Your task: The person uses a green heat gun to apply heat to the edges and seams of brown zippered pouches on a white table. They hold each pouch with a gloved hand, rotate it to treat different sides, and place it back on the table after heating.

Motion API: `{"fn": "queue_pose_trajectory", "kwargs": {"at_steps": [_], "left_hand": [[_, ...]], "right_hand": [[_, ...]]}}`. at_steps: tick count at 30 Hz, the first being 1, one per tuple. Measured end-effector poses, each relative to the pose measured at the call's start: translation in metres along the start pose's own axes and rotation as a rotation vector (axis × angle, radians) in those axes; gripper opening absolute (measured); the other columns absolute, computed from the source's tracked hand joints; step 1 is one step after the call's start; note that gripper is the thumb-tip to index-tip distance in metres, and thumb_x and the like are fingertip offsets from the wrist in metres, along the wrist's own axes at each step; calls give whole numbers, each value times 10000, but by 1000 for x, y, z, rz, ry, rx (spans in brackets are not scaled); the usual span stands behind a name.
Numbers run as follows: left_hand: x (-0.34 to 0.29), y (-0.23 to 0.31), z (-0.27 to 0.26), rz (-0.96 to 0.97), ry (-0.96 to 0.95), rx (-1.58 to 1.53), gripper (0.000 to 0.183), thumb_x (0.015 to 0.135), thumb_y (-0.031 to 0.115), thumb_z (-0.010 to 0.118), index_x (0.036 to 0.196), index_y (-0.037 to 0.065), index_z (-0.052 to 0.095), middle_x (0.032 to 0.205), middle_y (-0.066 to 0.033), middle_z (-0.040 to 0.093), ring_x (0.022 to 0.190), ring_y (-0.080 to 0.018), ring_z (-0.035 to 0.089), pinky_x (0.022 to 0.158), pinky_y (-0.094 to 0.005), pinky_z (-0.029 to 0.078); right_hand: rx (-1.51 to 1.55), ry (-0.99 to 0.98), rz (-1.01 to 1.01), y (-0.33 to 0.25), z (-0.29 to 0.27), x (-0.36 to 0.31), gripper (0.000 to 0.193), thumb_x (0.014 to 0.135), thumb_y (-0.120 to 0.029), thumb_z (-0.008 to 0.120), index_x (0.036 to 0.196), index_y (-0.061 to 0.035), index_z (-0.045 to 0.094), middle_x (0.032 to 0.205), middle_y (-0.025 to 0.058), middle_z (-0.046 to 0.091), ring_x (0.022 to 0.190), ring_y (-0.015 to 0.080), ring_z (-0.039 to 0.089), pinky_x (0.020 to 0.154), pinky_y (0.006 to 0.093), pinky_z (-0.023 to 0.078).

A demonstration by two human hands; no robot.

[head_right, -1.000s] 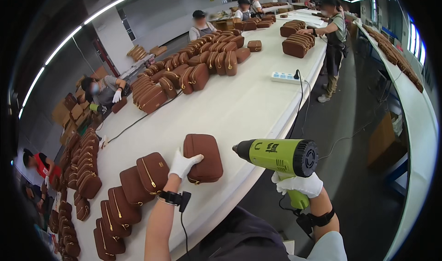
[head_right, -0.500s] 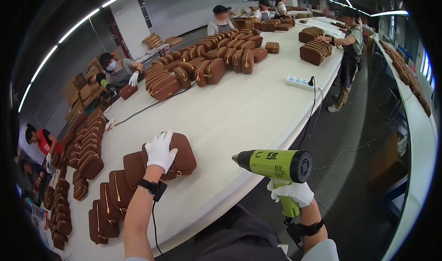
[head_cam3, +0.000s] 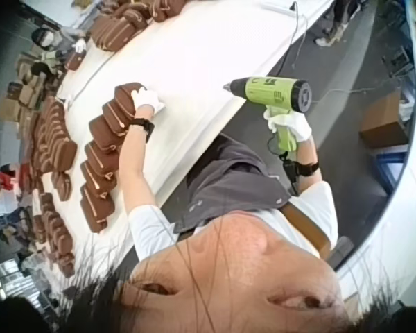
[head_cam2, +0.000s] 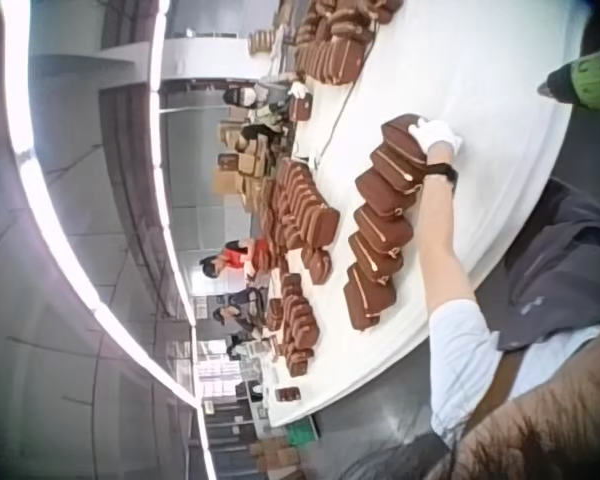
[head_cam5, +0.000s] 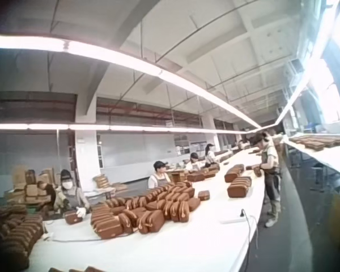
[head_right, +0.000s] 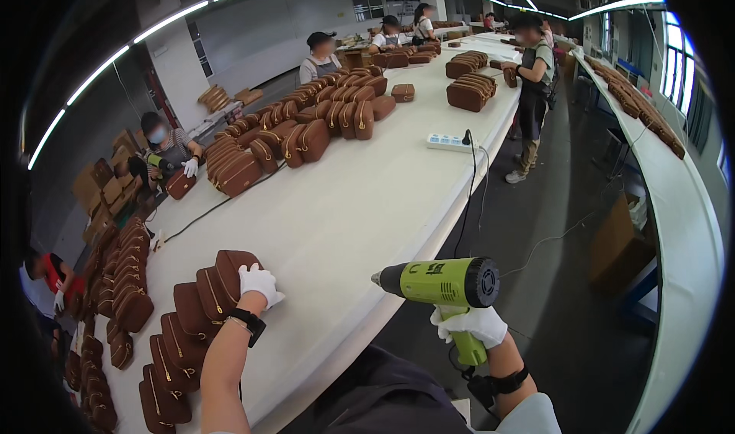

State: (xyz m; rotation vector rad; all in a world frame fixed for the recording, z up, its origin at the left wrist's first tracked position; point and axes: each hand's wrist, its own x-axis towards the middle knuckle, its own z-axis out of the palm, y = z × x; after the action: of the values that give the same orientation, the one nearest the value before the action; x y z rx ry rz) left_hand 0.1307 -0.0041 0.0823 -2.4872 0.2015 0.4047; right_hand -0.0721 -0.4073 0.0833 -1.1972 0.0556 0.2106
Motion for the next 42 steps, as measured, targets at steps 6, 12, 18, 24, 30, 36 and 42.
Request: {"fn": "queue_pose_trajectory", "kwargs": {"at_steps": [6, 12, 18, 24, 30, 36, 42], "left_hand": [[-22, -44, 49, 25, 157, -88, 526, 825, 556, 569, 1186, 188, 678, 1374, -6, 523, 1363, -260, 362, 1121, -561, 203], [-14, -55, 25, 8, -135, -140, 543, 826, 553, 570, 1195, 168, 673, 1318, -34, 583, 1334, -269, 404, 1107, -546, 242], [22, -68, 2, 24, -213, -475, 606, 801, 556, 591, 1226, 128, 647, 1343, -124, 567, 1212, -298, 550, 987, -445, 435], [118, -92, -17, 46, -26, -829, 853, 776, 508, 682, 1437, 53, 391, 1437, -174, 460, 1291, -323, 475, 1056, -381, 410], [258, -102, -70, 47, 264, -1143, 901, 777, 456, 737, 1447, 0, 344, 1479, -214, 384, 1346, -349, 401, 1102, -389, 362], [359, -72, -182, -42, 550, -821, 858, 725, 516, 749, 1389, 54, 463, 1475, -178, 400, 1356, -340, 390, 1089, -418, 379], [433, -67, -251, -185, 254, -535, 904, 693, 681, 672, 1383, 117, 515, 1564, -121, 222, 1451, -402, 140, 1116, -630, 204]], "right_hand": [[92, 15, -37, 8, -12, -13, 429, 675, 62, 643, 1095, 41, 565, 830, 149, 629, 582, 206, 627, 522, 308, 535], [217, -42, -123, 18, 1, 3, 501, 626, 13, 654, 1113, 75, 551, 849, 176, 627, 600, 226, 632, 530, 313, 535], [414, -103, -131, 29, 24, 51, 579, 582, 15, 652, 1143, 86, 526, 864, 183, 625, 605, 235, 609, 536, 324, 517], [410, -10, -68, 37, 32, 124, 578, 545, -2, 660, 1100, 58, 511, 840, 163, 633, 543, 225, 576, 498, 329, 479], [289, 103, -50, 25, 37, 193, 666, 544, -3, 700, 1176, 90, 512, 815, 179, 617, 549, 243, 598, 480, 329, 491], [291, 164, -40, -1, 26, 238, 631, 611, -21, 718, 1202, 68, 517, 893, 157, 624, 628, 215, 606, 573, 328, 524], [250, 266, -30, -20, -12, 251, 623, 583, 13, 723, 1168, 83, 521, 866, 174, 623, 636, 242, 616, 597, 349, 532]]}}
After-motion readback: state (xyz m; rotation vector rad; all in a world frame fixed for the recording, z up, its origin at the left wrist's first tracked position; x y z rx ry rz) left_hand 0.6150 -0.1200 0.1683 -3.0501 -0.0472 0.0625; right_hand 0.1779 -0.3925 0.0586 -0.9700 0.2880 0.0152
